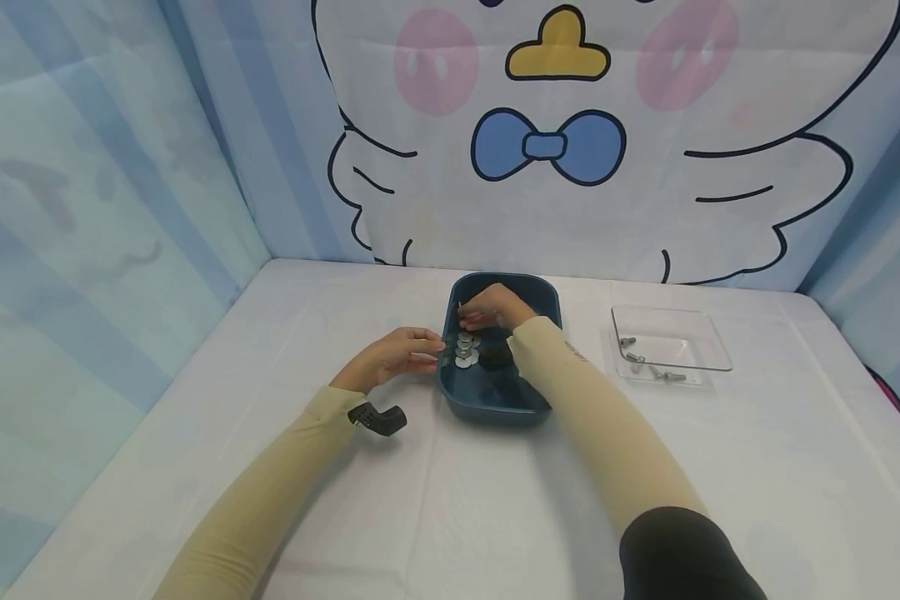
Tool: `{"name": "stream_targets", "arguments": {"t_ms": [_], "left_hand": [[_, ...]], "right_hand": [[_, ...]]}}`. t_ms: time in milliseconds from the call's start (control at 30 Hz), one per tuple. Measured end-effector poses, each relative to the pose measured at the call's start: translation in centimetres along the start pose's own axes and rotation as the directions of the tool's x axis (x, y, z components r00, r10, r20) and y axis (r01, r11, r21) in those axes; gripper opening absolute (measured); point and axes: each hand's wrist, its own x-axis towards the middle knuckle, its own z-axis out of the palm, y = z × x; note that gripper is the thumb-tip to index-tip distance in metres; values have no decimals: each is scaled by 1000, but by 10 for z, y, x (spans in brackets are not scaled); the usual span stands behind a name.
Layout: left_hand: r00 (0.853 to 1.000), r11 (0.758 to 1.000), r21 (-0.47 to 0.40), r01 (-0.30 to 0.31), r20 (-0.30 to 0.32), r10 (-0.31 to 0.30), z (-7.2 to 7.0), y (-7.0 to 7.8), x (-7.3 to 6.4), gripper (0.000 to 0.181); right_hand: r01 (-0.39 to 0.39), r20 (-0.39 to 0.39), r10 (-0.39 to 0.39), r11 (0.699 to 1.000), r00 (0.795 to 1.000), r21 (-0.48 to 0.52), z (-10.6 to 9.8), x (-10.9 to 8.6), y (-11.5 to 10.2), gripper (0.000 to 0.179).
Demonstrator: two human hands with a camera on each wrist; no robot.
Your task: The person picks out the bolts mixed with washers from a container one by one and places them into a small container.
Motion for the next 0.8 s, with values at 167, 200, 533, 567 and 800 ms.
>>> {"name": "stream_targets", "arguments": {"t_ms": [167,200,533,567,800], "left_hand": [[1000,1000,6,-5,-7,5,1,0,-1,26],[1000,1000,6,-6,-8,6,1,0,0,26],[1000,1000,3,-8,-7,8,1,-2,3,28],[1000,1000,3,-7,-6,7,1,-2,3,28],[1000,1000,4,-14,-8,14,2,-1,0,29]], "right_hand": [[8,40,-10,999,999,34,-5,-6,0,33],[14,47,-16,999,999,33,-6,-8,0,33],[82,106,-87,995,991,50,-15,-24,-4,36],[88,105,-93,995,990,50,-16,-25,-5,37],[139,111,-141,990,984,25,-18,-36,-6,38]]}}
